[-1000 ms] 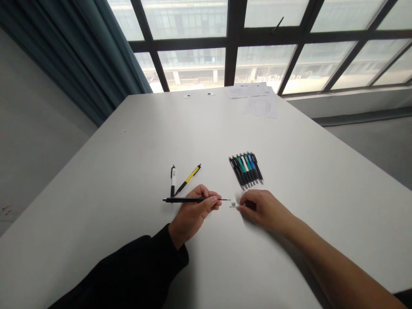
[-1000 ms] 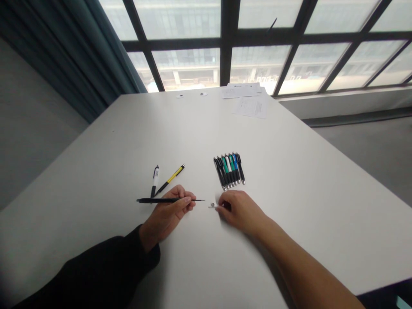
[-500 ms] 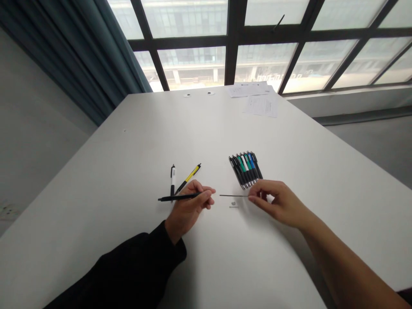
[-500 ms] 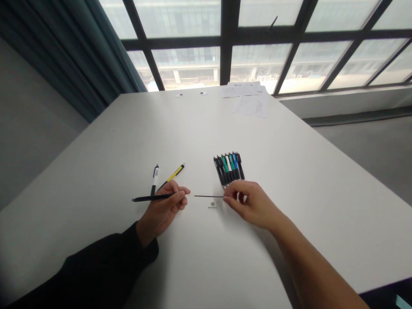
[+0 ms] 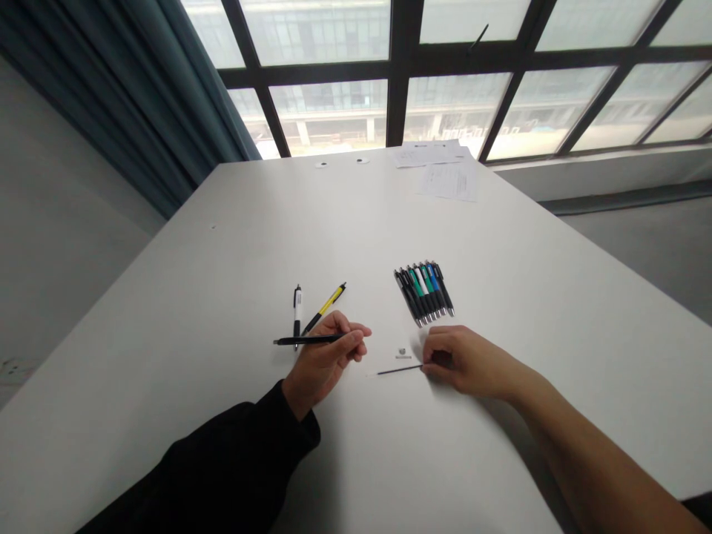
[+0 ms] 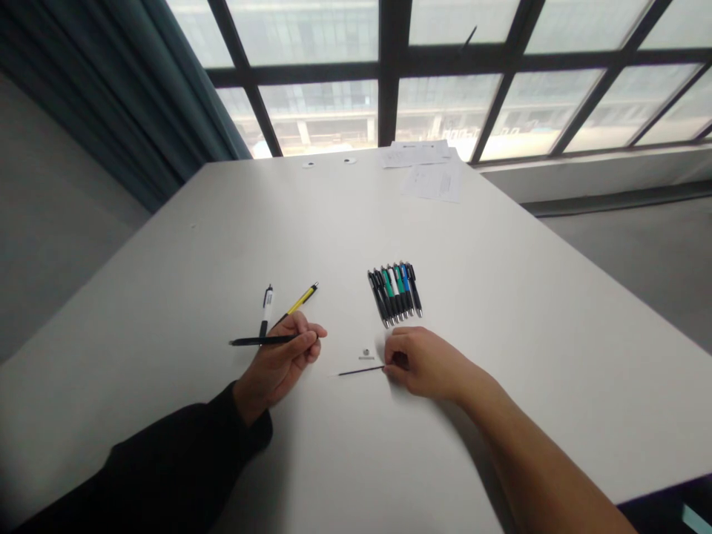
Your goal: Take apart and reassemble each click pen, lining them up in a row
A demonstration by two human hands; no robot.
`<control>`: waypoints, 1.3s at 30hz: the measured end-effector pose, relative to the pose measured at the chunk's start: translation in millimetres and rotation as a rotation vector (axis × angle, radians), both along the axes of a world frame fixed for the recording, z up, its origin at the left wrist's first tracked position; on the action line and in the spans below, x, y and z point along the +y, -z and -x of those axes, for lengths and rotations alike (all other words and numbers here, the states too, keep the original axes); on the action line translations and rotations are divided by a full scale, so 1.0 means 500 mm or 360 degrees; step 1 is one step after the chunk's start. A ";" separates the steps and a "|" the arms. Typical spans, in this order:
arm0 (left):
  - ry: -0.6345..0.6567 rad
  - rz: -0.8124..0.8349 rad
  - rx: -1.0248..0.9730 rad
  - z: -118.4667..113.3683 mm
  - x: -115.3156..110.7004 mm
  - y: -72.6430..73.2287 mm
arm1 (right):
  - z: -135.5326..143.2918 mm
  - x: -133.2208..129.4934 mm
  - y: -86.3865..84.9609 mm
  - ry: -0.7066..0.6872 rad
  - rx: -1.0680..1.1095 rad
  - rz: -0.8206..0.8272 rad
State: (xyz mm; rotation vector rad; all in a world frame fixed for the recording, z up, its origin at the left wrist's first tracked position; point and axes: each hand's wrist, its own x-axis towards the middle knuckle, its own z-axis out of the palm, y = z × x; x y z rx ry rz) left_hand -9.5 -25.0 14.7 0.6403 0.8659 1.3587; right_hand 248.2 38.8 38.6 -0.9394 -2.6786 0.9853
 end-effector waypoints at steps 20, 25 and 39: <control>0.0310 -0.0188 0.0582 -0.060 -0.037 0.007 | 0.060 -0.052 0.021 0.0241 0.0896 0.1392; 0.0254 -0.0237 0.0799 -0.038 -0.035 -0.002 | 0.040 -0.033 0.013 0.0390 0.0843 0.1231; 0.0363 -0.1314 0.1853 -0.011 -0.028 0.023 | 0.001 0.001 -0.008 0.0078 0.0008 0.0458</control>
